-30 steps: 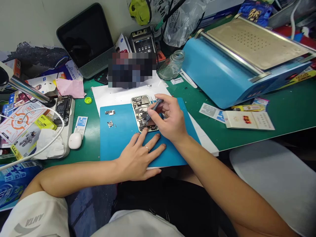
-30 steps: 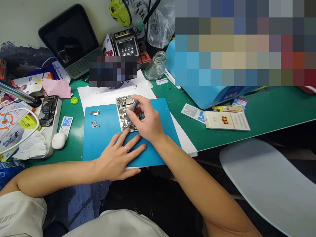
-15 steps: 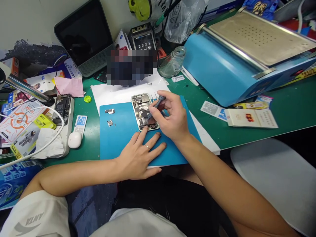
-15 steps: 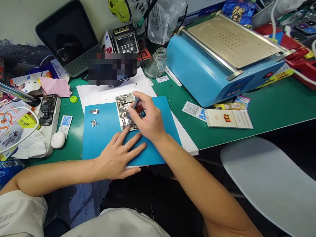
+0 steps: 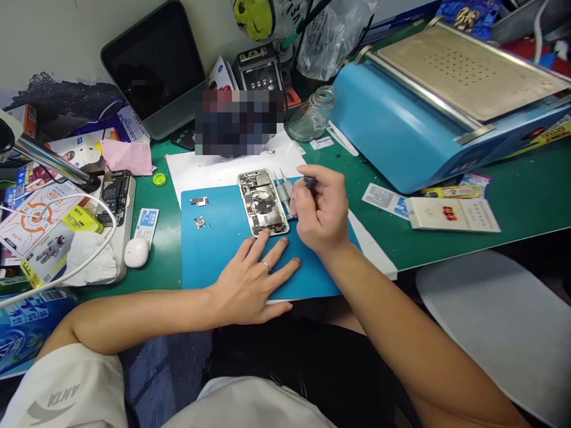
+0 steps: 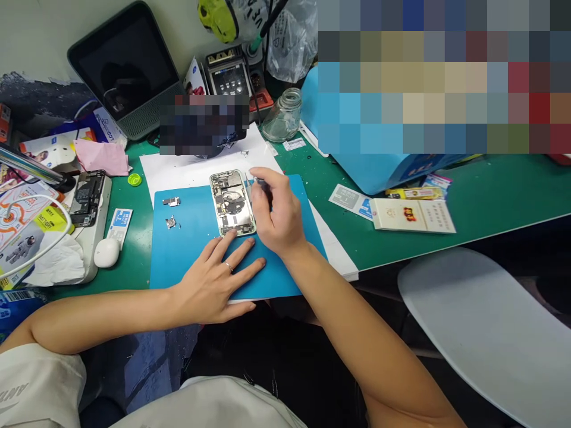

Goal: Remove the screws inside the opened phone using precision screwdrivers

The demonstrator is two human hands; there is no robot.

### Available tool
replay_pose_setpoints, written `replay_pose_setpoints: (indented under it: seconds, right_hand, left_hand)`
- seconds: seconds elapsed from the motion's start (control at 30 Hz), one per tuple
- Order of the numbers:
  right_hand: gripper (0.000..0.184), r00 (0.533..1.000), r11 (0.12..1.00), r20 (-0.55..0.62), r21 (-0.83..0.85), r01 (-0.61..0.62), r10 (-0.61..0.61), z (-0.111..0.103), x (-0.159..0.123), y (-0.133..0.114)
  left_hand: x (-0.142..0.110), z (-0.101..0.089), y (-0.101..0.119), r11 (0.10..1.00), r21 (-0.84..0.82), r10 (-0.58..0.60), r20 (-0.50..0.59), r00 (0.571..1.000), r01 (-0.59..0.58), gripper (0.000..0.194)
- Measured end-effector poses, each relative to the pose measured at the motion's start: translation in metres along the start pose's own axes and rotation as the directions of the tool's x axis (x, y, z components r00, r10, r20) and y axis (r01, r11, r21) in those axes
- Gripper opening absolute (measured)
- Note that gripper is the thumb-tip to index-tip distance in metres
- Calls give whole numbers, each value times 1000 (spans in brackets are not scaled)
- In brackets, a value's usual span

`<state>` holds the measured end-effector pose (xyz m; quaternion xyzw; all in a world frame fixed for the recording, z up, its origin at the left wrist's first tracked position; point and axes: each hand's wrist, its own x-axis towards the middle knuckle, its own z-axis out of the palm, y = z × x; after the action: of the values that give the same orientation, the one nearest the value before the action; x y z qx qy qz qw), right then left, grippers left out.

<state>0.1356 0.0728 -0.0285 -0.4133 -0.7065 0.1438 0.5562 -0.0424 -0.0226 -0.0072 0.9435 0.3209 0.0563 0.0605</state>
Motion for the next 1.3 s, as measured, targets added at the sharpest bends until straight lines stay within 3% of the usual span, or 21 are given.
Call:
replay_pose_setpoints:
  seconds: [0.07, 0.13, 0.23, 0.4, 0.5, 0.77, 0.9, 1.17, 1.3]
  right_hand:
    - [29, 992, 988, 77, -112, 103, -95, -6, 2, -1]
    - [25, 960, 966, 237, -171, 195, -152, -12, 4, -1]
    - [9, 869, 934, 469, -213, 286, -158, -20, 5, 2]
    - [21, 756, 895, 639, -244, 373, -141, -25, 6, 5]
    - [20, 723, 881, 672, -235, 411, -158, -25, 5, 5]
    - [18, 697, 845, 686, -234, 481, -207, -22, 6, 2]
    - [17, 707, 844, 667, -220, 490, -237, -21, 5, 1]
    - [16, 701, 857, 666, -180, 483, -255, -19, 6, 0]
    - [15, 698, 864, 668, -164, 476, -258, -19, 6, 0]
  left_hand:
    - [1, 0, -1, 999, 12, 37, -12, 999, -37, 75]
    - [3, -2, -2, 993, 17, 120, -16, 993, -119, 67]
    - [7, -4, -4, 963, 11, 271, -17, 962, -271, 50]
    - [10, -3, -6, 934, -9, 356, -21, 934, -356, 42]
    - [10, -2, -7, 936, -15, 352, -24, 936, -353, 42]
    - [9, -2, -9, 939, -55, 338, -35, 940, -340, 41]
    - [9, -2, -9, 941, -39, 335, -53, 941, -337, 40]
    - [5, -5, -7, 984, -48, 168, -35, 985, -169, 51]
    - [5, -5, -6, 986, -69, 149, -10, 989, -150, 55]
